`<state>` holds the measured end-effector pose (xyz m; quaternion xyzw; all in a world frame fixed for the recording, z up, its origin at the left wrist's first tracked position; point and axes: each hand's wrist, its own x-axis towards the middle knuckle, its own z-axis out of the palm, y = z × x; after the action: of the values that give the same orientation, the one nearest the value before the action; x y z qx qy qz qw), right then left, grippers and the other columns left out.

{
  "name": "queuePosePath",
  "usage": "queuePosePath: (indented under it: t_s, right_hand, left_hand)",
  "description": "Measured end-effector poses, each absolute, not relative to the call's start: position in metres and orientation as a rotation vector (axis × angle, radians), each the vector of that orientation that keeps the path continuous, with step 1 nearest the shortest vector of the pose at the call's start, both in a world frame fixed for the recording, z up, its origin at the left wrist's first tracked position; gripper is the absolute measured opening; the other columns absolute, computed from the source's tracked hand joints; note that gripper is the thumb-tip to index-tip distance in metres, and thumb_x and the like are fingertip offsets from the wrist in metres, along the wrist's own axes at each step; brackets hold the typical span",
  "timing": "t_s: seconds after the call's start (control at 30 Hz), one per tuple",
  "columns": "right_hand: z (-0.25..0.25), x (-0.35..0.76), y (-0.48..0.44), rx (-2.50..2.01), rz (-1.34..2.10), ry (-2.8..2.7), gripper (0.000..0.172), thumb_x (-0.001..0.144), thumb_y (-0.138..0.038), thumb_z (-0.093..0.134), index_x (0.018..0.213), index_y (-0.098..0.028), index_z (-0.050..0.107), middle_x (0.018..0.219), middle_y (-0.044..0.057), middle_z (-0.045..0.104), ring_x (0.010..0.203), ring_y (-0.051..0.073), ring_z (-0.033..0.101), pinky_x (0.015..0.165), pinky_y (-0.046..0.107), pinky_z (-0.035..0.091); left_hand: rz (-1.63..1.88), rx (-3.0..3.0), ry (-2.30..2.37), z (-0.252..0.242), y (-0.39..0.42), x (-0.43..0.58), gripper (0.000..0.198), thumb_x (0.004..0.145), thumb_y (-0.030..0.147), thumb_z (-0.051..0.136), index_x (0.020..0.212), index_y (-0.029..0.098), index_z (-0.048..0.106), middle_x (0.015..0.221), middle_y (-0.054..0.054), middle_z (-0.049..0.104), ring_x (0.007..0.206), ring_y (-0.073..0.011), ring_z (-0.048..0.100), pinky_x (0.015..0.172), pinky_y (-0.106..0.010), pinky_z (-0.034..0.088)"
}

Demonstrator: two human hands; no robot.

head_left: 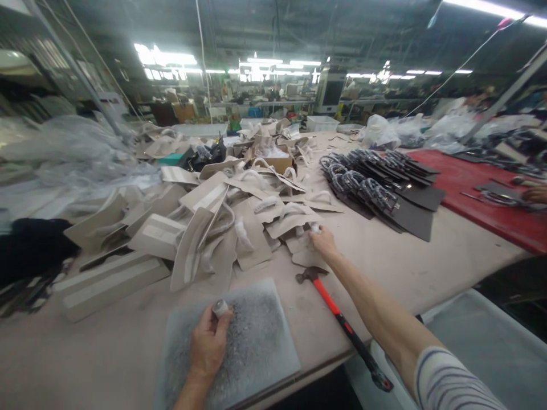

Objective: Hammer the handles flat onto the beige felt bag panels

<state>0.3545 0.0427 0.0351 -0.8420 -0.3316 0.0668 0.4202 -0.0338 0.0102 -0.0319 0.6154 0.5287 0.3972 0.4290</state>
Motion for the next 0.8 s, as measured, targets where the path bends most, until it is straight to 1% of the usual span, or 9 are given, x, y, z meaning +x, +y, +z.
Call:
queuePosePath:
  t_s: [0.13, 0.2, 0.27, 0.33, 0.4, 0.47, 0.6, 0.7, 0.8]
  right_hand:
    - [0.059, 0.346, 0.021, -2.153, 0.234, -0.861, 0.059, 0.085, -0.032, 0.054, 0.139, -0.008, 0.052, 0.098, 0.013, 0.072, 0.084, 0.021, 0.067, 0.076, 0.032, 0.054]
    - [0.071, 0.337, 0.006, -2.199, 0.192, -0.903, 0.064, 0.087, -0.033, 0.051, 0.146, -0.008, 0.045, 0.104, 0.017, 0.072, 0.092, 0.025, 0.067, 0.085, 0.038, 0.053]
    - [0.079, 0.327, -0.011, -2.274, 0.144, -0.971, 0.064, 0.087, -0.031, 0.052, 0.146, -0.008, 0.047, 0.114, 0.022, 0.069, 0.105, 0.031, 0.064, 0.096, 0.047, 0.047]
    - [0.083, 0.313, -0.028, -2.335, 0.169, -1.047, 0.061, 0.085, -0.028, 0.052, 0.141, -0.006, 0.053, 0.117, 0.024, 0.068, 0.109, 0.034, 0.063, 0.098, 0.049, 0.045]
    - [0.086, 0.292, -0.050, -2.334, 0.242, -1.087, 0.057, 0.083, -0.027, 0.051, 0.136, -0.004, 0.058, 0.109, 0.021, 0.070, 0.101, 0.031, 0.065, 0.093, 0.043, 0.048]
    - [0.086, 0.264, -0.074, -2.268, 0.304, -1.093, 0.056, 0.085, -0.032, 0.051, 0.133, -0.005, 0.060, 0.095, 0.015, 0.072, 0.086, 0.026, 0.065, 0.081, 0.037, 0.051]
    - [0.072, 0.191, -0.124, -1.989, 0.458, -1.119, 0.059, 0.091, -0.045, 0.052, 0.139, -0.010, 0.054, 0.072, 0.003, 0.063, 0.056, 0.017, 0.053, 0.058, 0.030, 0.047]
    - [0.041, 0.144, -0.146, -1.804, 0.569, -1.240, 0.059, 0.095, -0.043, 0.047, 0.143, -0.009, 0.047, 0.064, -0.002, 0.054, 0.048, 0.015, 0.045, 0.052, 0.030, 0.043]
    - [0.010, 0.119, -0.153, -1.716, 0.644, -1.450, 0.060, 0.096, -0.037, 0.042, 0.146, -0.004, 0.042, 0.062, -0.002, 0.053, 0.050, 0.017, 0.048, 0.054, 0.032, 0.043]
  left_hand:
    - [1.028, 1.558, 1.290, -0.032, 0.011, -0.033, 0.042, 0.081, 0.057, 0.066, 0.099, 0.019, 0.067, 0.092, -0.009, 0.078, 0.087, -0.0274, 0.074, 0.081, -0.035, 0.060]
    - [1.046, 1.563, 1.271, -0.032, 0.011, -0.033, 0.040, 0.083, 0.055, 0.066, 0.099, 0.018, 0.067, 0.092, -0.009, 0.077, 0.087, -0.0262, 0.074, 0.081, -0.034, 0.059]
    - [1.056, 1.560, 1.255, -0.032, 0.011, -0.033, 0.037, 0.084, 0.052, 0.066, 0.099, 0.018, 0.066, 0.092, -0.009, 0.077, 0.087, -0.0251, 0.073, 0.080, -0.032, 0.058]
    - [1.057, 1.563, 1.260, -0.031, 0.011, -0.033, 0.036, 0.084, 0.050, 0.065, 0.100, 0.018, 0.065, 0.091, -0.008, 0.076, 0.086, -0.0241, 0.072, 0.078, -0.031, 0.057]
    - [1.051, 1.575, 1.271, -0.029, 0.011, -0.033, 0.035, 0.084, 0.047, 0.065, 0.101, 0.017, 0.065, 0.091, -0.008, 0.075, 0.084, -0.0233, 0.071, 0.077, -0.031, 0.055]
    - [1.049, 1.587, 1.271, -0.027, 0.011, -0.034, 0.034, 0.084, 0.046, 0.064, 0.101, 0.017, 0.065, 0.091, -0.008, 0.075, 0.084, -0.0228, 0.071, 0.077, -0.030, 0.054]
    - [1.075, 1.588, 1.254, -0.025, 0.011, -0.034, 0.030, 0.083, 0.043, 0.065, 0.099, 0.017, 0.064, 0.087, -0.005, 0.073, 0.080, -0.0215, 0.069, 0.073, -0.029, 0.052]
    - [1.105, 1.576, 1.236, -0.025, 0.011, -0.035, 0.028, 0.083, 0.041, 0.066, 0.098, 0.017, 0.065, 0.085, -0.004, 0.072, 0.078, -0.0201, 0.067, 0.073, -0.029, 0.051]
    - [1.111, 1.525, 1.182, -0.027, 0.012, -0.036, 0.026, 0.084, 0.040, 0.066, 0.096, 0.017, 0.065, 0.086, -0.004, 0.071, 0.080, -0.0196, 0.066, 0.076, -0.029, 0.050]
